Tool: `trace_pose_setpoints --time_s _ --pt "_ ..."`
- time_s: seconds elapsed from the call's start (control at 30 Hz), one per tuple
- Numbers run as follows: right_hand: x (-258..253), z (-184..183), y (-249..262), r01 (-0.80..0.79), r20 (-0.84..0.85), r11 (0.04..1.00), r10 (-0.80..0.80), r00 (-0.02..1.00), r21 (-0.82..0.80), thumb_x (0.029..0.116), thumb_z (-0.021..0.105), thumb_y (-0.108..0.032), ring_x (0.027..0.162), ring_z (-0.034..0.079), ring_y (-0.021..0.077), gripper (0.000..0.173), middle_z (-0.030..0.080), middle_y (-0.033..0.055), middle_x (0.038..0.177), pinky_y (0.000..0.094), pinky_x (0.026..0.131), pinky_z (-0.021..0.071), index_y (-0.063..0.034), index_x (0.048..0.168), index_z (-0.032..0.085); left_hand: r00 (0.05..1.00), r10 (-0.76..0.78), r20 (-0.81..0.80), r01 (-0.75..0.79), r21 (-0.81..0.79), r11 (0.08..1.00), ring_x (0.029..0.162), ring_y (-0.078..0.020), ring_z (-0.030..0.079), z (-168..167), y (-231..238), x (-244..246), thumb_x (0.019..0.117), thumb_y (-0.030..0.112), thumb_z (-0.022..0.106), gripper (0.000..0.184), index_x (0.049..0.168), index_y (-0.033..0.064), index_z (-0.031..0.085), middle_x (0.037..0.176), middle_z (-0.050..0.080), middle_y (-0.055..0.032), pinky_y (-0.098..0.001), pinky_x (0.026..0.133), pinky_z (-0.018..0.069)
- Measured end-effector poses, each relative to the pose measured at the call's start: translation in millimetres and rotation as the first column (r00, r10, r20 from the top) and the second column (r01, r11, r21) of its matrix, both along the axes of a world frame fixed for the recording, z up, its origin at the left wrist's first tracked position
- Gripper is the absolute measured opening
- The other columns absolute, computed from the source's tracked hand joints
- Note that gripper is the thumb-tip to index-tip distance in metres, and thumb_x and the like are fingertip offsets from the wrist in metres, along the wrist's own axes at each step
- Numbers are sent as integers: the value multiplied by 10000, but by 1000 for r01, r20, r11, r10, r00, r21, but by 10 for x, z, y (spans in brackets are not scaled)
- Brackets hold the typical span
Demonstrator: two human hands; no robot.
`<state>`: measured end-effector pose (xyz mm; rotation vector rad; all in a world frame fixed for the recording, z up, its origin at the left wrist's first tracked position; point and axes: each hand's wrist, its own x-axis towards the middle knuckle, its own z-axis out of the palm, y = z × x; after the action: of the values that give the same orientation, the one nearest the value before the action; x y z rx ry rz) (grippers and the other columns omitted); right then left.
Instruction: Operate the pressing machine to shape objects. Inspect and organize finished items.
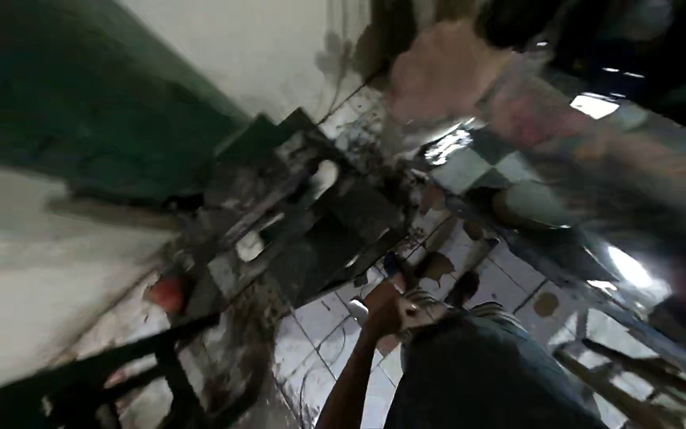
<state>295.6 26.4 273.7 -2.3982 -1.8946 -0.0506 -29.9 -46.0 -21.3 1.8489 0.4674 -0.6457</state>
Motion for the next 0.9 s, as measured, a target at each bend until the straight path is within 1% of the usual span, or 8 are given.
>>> trace_pose_setpoints --time_s 0.07,0.17,0.27,0.37,0.53,0.7,0.8,0.9 --pt "-209 -39 -704 124 -48 991 -126 991 -41 1000 478 -445 925 663 471 490 668 239 908 634 749 498 -6 911 678 984 173 -49 -145 352 925 1093 -338 684 247 119 367 982 224 666 321 1186 -20 703 1143 710 -221 -528 1009 523" --pt "-494 -686 -1977 224 -71 974 -221 973 41 992 502 -379 982 648 475 437 654 270 1063 590 755 529 -12 1136 691 925 247 289 -373 569 733 1117 -345 684 621 423 1178 976 230 683 332 1192 -21 713 1205 699 -222 -507 1010 533" --pt "-775 -1251 -2852 514 -166 728 -636 754 -454 990 604 -375 1048 624 590 625 590 408 1212 676 792 525 65 1425 519 935 70 347 -293 648 703 1191 -359 646 902 644 2209 1003 243 658 296 1170 12 738 1331 641 -212 -520 1036 515" --pt "-683 -2347 -3399 546 -165 429 -869 466 -719 1037 383 -584 1144 597 594 748 596 392 1256 719 894 480 28 1455 482 953 -109 282 -125 695 708 1182 -383 637 896 823 3214 1030 263 612 328 1151 -17 735 1249 659 -243 -536 1043 497" --pt "-803 -3787 -4249 642 -228 421 -903 365 -640 1033 244 -587 1134 652 513 734 689 289 1200 697 891 500 -45 1251 688 975 -214 62 100 735 670 1237 -414 593 707 954 3856 990 303 691 355 1157 -7 733 1278 636 -265 -564 1070 464" --pt "-823 -3974 -4286 696 -256 451 -892 373 -559 1019 297 -556 957 723 490 700 742 262 1033 669 740 553 -31 1132 745 962 -253 108 96 728 678 1181 -459 609 501 958 3690 1007 292 673 363 1270 43 698 1365 588 -259 -627 986 497" --pt "-695 -3759 -4162 605 -245 405 -911 331 -686 1039 285 -543 1082 695 465 673 726 248 1140 652 865 540 -51 1210 711 940 -272 208 4 789 615 997 -460 695 376 924 3522 1089 282 511 525 1590 182 389 1273 654 -264 -622 834 563" --pt "-566 -3396 -3966 490 -344 391 -920 187 -779 1071 418 -455 1207 631 472 525 675 255 1277 676 984 472 -63 1323 658 955 -238 179 -10 818 574 934 -521 679 343 995 3542 1066 337 554 651 1632 174 276 1101 671 -330 -667 791 539"
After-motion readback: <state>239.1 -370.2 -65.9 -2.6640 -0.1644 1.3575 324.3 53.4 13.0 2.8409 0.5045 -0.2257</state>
